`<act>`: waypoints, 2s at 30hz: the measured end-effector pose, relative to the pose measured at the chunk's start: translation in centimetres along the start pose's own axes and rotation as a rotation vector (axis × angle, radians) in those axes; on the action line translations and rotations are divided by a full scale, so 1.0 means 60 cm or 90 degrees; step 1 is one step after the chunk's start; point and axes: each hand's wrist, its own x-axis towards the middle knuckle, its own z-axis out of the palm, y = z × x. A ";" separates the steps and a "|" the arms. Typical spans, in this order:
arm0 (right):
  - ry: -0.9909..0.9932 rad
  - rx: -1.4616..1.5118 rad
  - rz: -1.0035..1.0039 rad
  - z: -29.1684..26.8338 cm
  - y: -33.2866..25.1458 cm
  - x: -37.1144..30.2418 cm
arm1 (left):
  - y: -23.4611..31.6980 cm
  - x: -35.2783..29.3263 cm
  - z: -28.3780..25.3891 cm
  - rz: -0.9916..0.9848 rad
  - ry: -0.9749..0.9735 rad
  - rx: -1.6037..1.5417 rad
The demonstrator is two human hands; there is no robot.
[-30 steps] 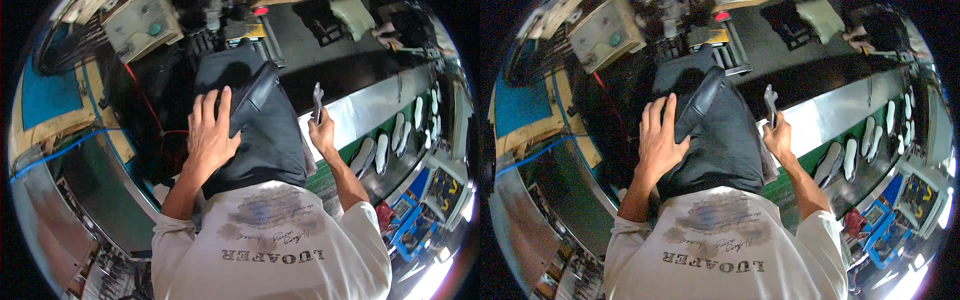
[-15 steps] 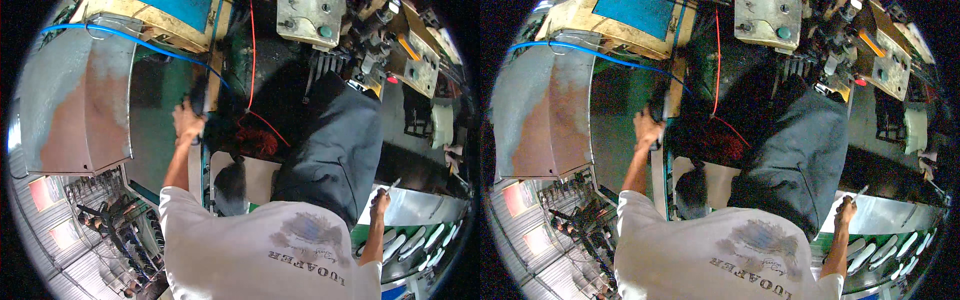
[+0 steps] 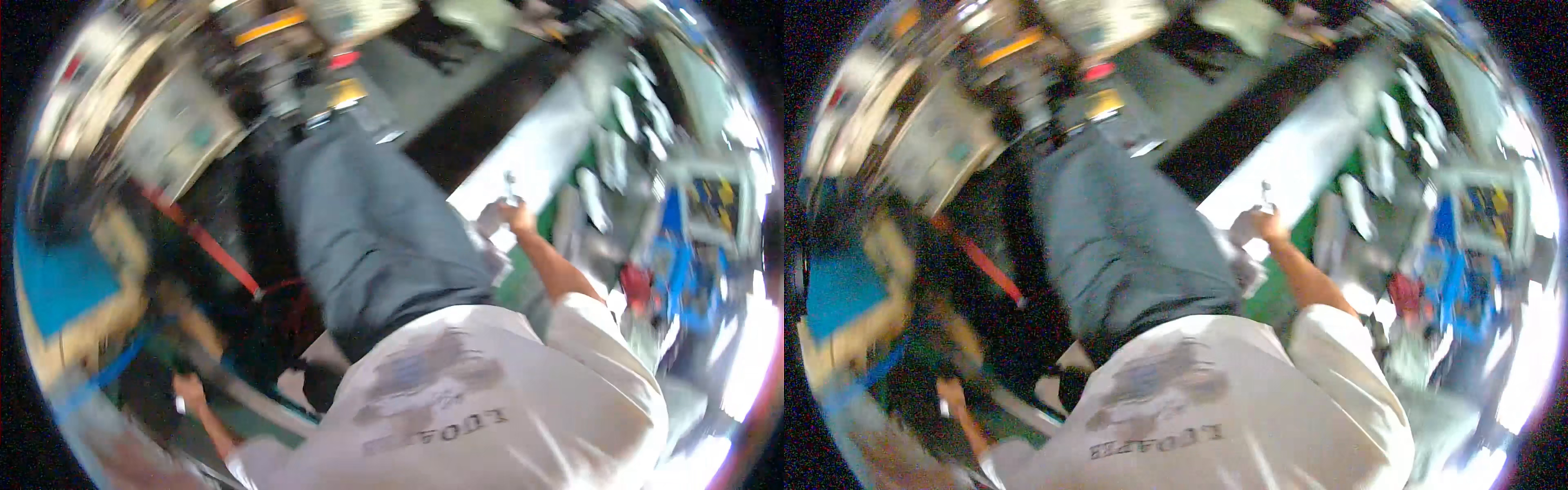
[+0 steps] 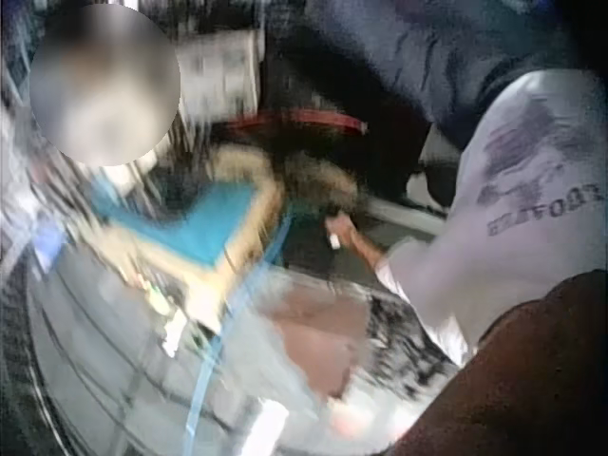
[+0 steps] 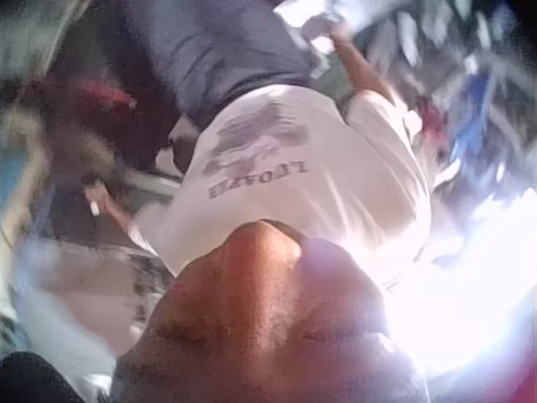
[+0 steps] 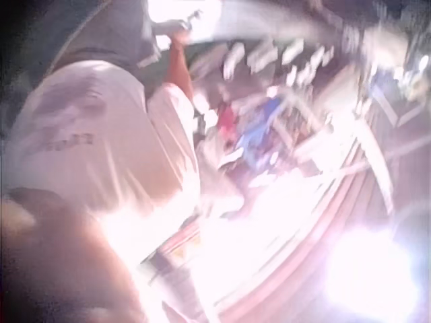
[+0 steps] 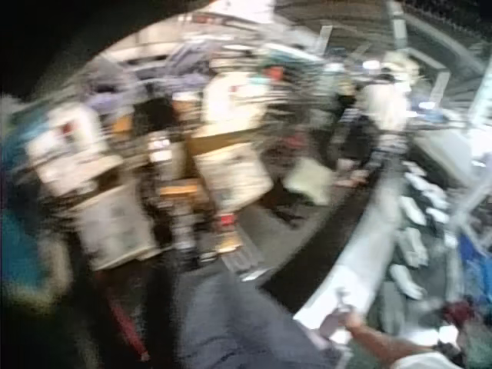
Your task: Placing shoe uppers onto a lasting machine to shape them onto a last.
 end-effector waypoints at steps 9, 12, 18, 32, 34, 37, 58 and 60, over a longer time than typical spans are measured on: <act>0.327 -0.042 -0.171 -0.134 0.142 -0.073 | 0.667 -0.012 0.144 0.172 -0.087 -0.184; 0.463 -0.030 -0.134 -0.190 0.308 -0.023 | 0.790 -0.042 0.130 0.286 -0.118 -0.203; 0.125 0.175 0.034 -0.247 0.373 0.044 | 0.941 -0.049 0.105 0.377 -0.182 -0.324; -0.227 1.076 -0.144 -0.238 -0.092 -0.199 | 1.443 -0.233 0.172 0.333 -0.718 -0.757; -0.303 1.063 -0.225 -0.236 -0.181 -0.226 | 1.437 -0.216 0.172 0.448 -0.563 -0.807; -0.354 0.998 -0.226 -0.228 -0.287 -0.238 | 1.369 -0.161 0.139 0.293 -0.543 -0.883; -0.545 0.082 -0.566 -0.258 -0.368 -0.361 | 1.150 0.009 0.099 0.111 -0.670 -1.083; -0.503 0.131 -0.607 -0.227 -0.363 -0.348 | 1.172 0.028 0.084 0.142 -0.641 -0.965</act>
